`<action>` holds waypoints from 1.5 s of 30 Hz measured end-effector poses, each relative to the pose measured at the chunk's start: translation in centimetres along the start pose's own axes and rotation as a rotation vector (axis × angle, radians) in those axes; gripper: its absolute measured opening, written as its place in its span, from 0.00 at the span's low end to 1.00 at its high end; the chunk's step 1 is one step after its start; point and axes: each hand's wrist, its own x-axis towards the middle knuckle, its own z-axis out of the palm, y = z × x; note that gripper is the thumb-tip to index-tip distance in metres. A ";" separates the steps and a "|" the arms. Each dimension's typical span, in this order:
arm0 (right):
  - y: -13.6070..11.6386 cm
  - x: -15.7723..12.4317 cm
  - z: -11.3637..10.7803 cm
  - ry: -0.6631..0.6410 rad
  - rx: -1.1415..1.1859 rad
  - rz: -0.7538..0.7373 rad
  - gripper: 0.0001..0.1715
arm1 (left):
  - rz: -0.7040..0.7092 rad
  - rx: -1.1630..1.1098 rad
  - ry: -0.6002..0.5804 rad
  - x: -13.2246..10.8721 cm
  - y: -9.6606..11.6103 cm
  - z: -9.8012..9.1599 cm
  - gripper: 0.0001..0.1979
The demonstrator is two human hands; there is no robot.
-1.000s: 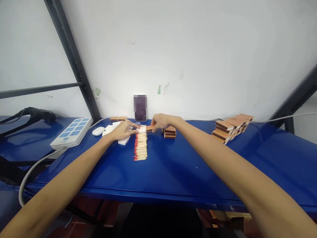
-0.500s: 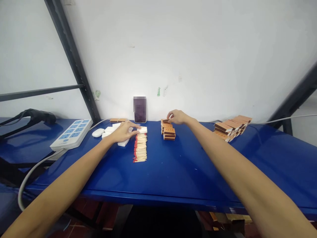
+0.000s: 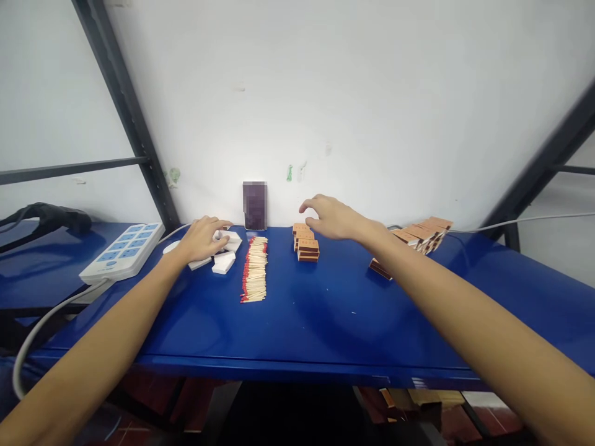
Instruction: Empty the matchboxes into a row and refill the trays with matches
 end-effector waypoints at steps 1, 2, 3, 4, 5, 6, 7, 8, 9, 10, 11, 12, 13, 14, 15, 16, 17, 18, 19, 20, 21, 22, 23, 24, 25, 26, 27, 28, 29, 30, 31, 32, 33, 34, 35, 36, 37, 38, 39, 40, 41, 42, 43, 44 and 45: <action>0.0 -1.0 -0.2 -0.014 -0.028 0.001 0.22 | -0.021 0.023 -0.008 -0.1 -0.4 -0.1 0.22; 0.3 -2.0 -0.2 -0.031 -0.056 0.016 0.23 | -0.040 0.043 -0.014 -0.2 -0.7 -0.1 0.22; 0.8 -2.9 -0.2 -0.049 -0.081 0.049 0.23 | -0.059 0.060 -0.016 -0.2 -0.9 -0.1 0.21; 1.5 -3.9 -0.1 -0.071 -0.100 0.089 0.24 | -0.075 0.074 -0.015 -0.2 -1.0 -0.1 0.21; 2.4 -4.8 0.1 -0.093 -0.112 0.121 0.24 | -0.088 0.085 -0.011 -0.2 -1.0 -0.1 0.21; 3.3 -5.6 0.2 -0.109 -0.120 0.139 0.25 | -0.094 0.093 -0.005 -0.2 -0.9 -0.1 0.21; 4.2 -6.4 0.4 -0.120 -0.132 0.161 0.25 | -0.094 0.098 0.000 -0.1 -0.7 -0.1 0.21; 4.9 -7.1 0.6 -0.123 -0.148 0.183 0.25 | -0.086 0.098 0.001 0.0 -0.4 -0.1 0.21; 5.5 -7.7 0.7 -0.120 -0.165 0.202 0.25 | -0.072 0.096 0.001 0.1 0.0 -0.1 0.22; 5.9 -8.2 0.9 -0.109 -0.182 0.216 0.25 | -0.052 0.092 -0.003 0.2 0.4 0.0 0.22; 6.1 -8.7 1.0 -0.094 -0.196 0.224 0.26 | -0.028 0.087 -0.009 0.3 0.8 0.1 0.21; 6.1 -9.0 1.1 -0.076 -0.207 0.225 0.26 | -0.003 0.082 -0.020 0.3 1.2 0.1 0.21; 5.9 -9.3 1.2 -0.060 -0.215 0.221 0.27 | 0.023 0.077 -0.033 0.4 1.5 0.3 0.21; 5.7 -9.5 1.3 -0.047 -0.220 0.215 0.27 | 0.046 0.072 -0.049 0.4 1.7 0.4 0.20; 5.5 -9.7 1.4 -0.036 -0.225 0.208 0.27 | 0.066 0.069 -0.065 0.4 1.8 0.6 0.20; 5.3 -9.8 1.5 -0.028 -0.231 0.202 0.27 | 0.081 0.066 -0.080 0.4 1.8 0.7 0.19; 5.1 -9.9 1.6 -0.021 -0.239 0.197 0.27 | 0.092 0.063 -0.092 0.3 1.8 0.8 0.19; 5.1 -10.0 1.7 -0.015 -0.246 0.192 0.27 | 0.098 0.062 -0.101 0.3 1.7 0.9 0.19; 5.1 -10.0 1.8 -0.008 -0.251 0.186 0.26 | 0.101 0.061 -0.108 0.3 1.6 1.0 0.19; 5.2 -10.1 1.9 -0.001 -0.254 0.179 0.26 | 0.103 0.061 -0.113 0.3 1.5 1.0 0.19; 5.3 -10.0 2.1 0.009 -0.251 0.174 0.26 | 0.105 0.061 -0.117 0.3 1.5 1.1 0.19; 5.4 -10.0 2.2 0.021 -0.245 0.170 0.25 | 0.105 0.062 -0.121 0.3 1.5 1.1 0.19; 5.4 -9.9 2.4 0.038 -0.233 0.165 0.25 | 0.105 0.062 -0.124 0.3 1.5 1.1 0.19; 5.3 -9.7 2.6 0.054 -0.215 0.156 0.24 | 0.105 0.062 -0.126 0.3 1.5 1.1 0.19; 5.2 -9.5 2.8 0.068 -0.189 0.140 0.24 | 0.104 0.061 -0.128 0.3 1.5 1.1 0.19; 4.9 -9.3 3.0 0.078 -0.158 0.118 0.23 | 0.102 0.061 -0.131 0.4 1.5 1.2 0.18; 4.6 -9.0 3.1 0.089 -0.127 0.095 0.22 | 0.099 0.061 -0.133 0.4 1.5 1.2 0.18; 4.2 -8.6 3.2 0.098 -0.098 0.072 0.20 | 0.096 0.061 -0.136 0.4 1.4 1.3 0.18; 3.7 -8.3 3.3 0.111 -0.069 0.049 0.19 | 0.091 0.063 -0.140 0.4 1.3 1.3 0.18; 3.2 -8.1 3.3 0.128 -0.043 0.033 0.17 | 0.086 0.065 -0.144 0.4 1.2 1.3 0.18; 2.7 -7.9 3.3 0.146 -0.027 0.027 0.16 | 0.082 0.068 -0.149 0.4 1.1 1.3 0.18; 2.4 -7.7 3.3 0.160 -0.024 0.028 0.16 | 0.079 0.072 -0.153 0.4 1.0 1.2 0.18; 2.1 -7.7 3.2 0.163 -0.036 0.037 0.17 | 0.076 0.075 -0.157 0.3 1.0 1.1 0.17; 2.0 -7.7 3.1 0.154 -0.064 0.053 0.17 | 0.075 0.078 -0.160 0.3 1.0 1.0 0.17; 2.1 -7.8 3.1 0.133 -0.106 0.071 0.16 | 0.073 0.080 -0.160 0.3 1.1 0.9 0.17; 2.3 -8.0 3.1 0.104 -0.158 0.082 0.16 | 0.072 0.081 -0.158 0.3 1.2 0.7 0.18; 2.8 -8.4 3.1 0.074 -0.213 0.085 0.16 | 0.072 0.083 -0.156 0.3 1.5 0.5 0.18; 3.4 -8.8 3.2 0.046 -0.269 0.079 0.17 | 0.074 0.086 -0.153 0.3 1.8 0.4 0.19; 4.0 -9.2 3.3 0.024 -0.327 0.071 0.19 | 0.078 0.092 -0.151 0.3 2.1 0.3 0.19; 4.6 -9.8 3.5 0.007 -0.384 0.063 0.20 | 0.082 0.101 -0.150 0.3 2.5 0.2 0.19; 5.2 -10.4 3.8 -0.005 -0.432 0.058 0.22 | 0.087 0.113 -0.149 0.4 2.9 0.3 0.20; 5.8 -11.1 4.1 -0.008 -0.469 0.058 0.24 | 0.091 0.129 -0.152 0.4 3.3 0.4 0.20; 6.1 -11.8 4.3 -0.002 -0.493 0.058 0.25 | 0.095 0.147 -0.156 0.4 3.6 0.5 0.20; 6.4 -12.5 4.6 0.013 -0.505 0.056 0.26 | 0.097 0.167 -0.161 0.4 3.9 0.7 0.19; 6.6 -13.1 4.9 0.030 -0.507 0.050 0.26 | 0.098 0.188 -0.168 0.4 4.2 0.9 0.19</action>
